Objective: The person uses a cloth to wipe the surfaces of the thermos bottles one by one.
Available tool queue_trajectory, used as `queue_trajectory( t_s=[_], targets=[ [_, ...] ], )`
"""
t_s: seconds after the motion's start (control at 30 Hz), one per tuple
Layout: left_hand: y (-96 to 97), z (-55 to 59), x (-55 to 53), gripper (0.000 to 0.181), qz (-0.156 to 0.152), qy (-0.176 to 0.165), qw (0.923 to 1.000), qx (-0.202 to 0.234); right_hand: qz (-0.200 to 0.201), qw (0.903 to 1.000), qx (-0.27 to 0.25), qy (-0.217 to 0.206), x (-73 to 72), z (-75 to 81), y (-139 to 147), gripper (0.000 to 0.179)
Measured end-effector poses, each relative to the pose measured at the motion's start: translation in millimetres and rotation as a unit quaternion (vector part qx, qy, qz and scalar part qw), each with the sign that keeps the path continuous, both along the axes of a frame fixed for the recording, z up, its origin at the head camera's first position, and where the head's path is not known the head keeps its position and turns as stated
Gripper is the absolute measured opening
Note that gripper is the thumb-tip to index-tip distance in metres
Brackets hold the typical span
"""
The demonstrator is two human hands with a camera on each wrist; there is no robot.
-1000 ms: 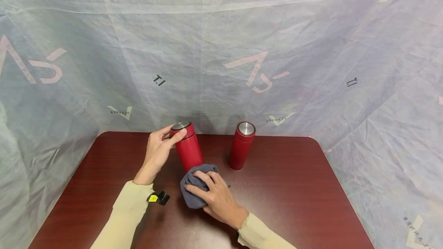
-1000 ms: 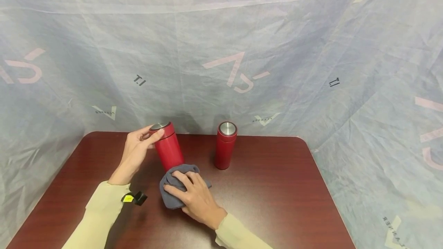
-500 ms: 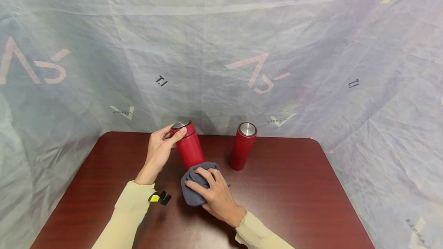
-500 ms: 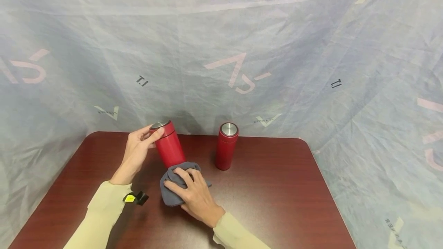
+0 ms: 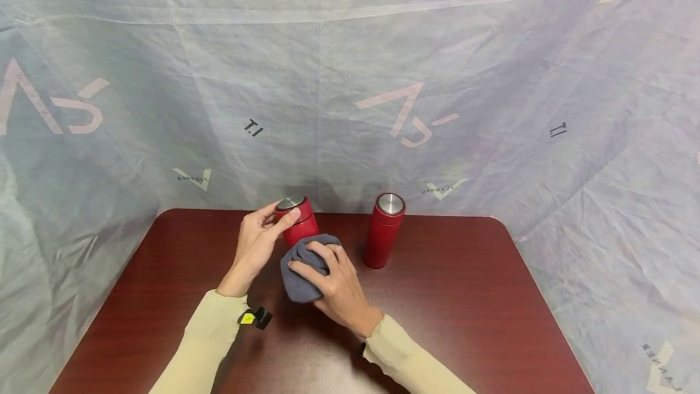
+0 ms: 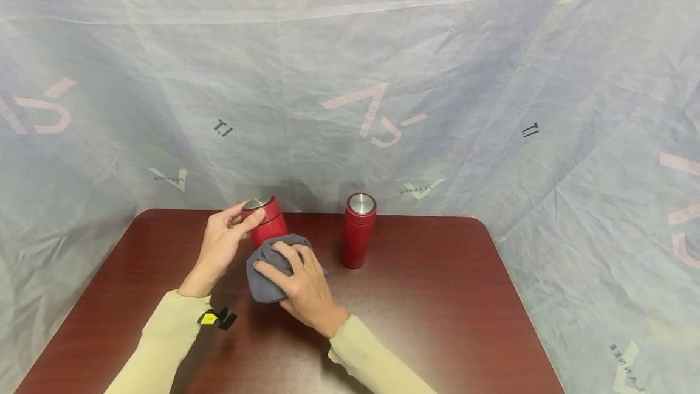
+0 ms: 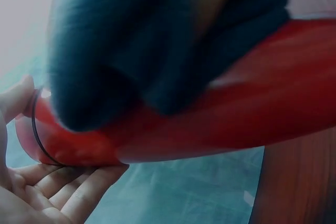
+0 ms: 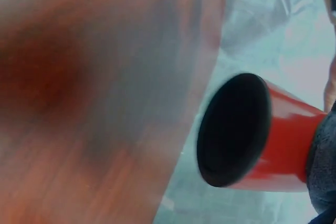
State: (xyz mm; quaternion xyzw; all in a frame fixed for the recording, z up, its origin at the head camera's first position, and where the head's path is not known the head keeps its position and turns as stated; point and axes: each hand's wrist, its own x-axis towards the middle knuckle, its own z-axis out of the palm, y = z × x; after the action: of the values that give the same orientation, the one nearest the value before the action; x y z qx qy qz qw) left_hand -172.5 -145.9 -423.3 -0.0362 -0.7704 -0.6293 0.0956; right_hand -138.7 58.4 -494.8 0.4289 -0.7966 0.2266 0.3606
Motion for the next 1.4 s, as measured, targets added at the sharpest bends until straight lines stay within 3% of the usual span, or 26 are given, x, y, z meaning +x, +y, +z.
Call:
queue_trajectory(
  t_s=[0.3,0.53,0.87,1.27,1.4],
  targets=[
    [2.0,-4.3,2.1,0.050,0.002,0.008,0.9999,-0.014,0.011,0.9967,-0.077,-0.025,-10.8,12.4,-2,0.067],
    [0.6,-7.1,4.0,0.049,-0.005,0.011,0.9997,-0.023,0.024,0.9887,-0.131,-0.070,-15.7,18.1,-1,0.068],
    [-0.4,-9.8,9.1,0.052,-0.014,0.027,0.9990,-0.031,0.088,0.9537,-0.232,-0.170,-20.5,25.7,-2,0.055],
    [-1.4,-10.8,12.5,0.052,-0.008,0.022,0.9994,-0.024,0.111,0.9069,-0.307,-0.266,-16.8,49.4,-5,0.048],
    [-2.2,-10.9,14.3,0.052,-0.004,0.030,0.9992,-0.026,0.116,0.8914,-0.328,-0.291,-21.0,47.3,-6,0.046]
  ],
)
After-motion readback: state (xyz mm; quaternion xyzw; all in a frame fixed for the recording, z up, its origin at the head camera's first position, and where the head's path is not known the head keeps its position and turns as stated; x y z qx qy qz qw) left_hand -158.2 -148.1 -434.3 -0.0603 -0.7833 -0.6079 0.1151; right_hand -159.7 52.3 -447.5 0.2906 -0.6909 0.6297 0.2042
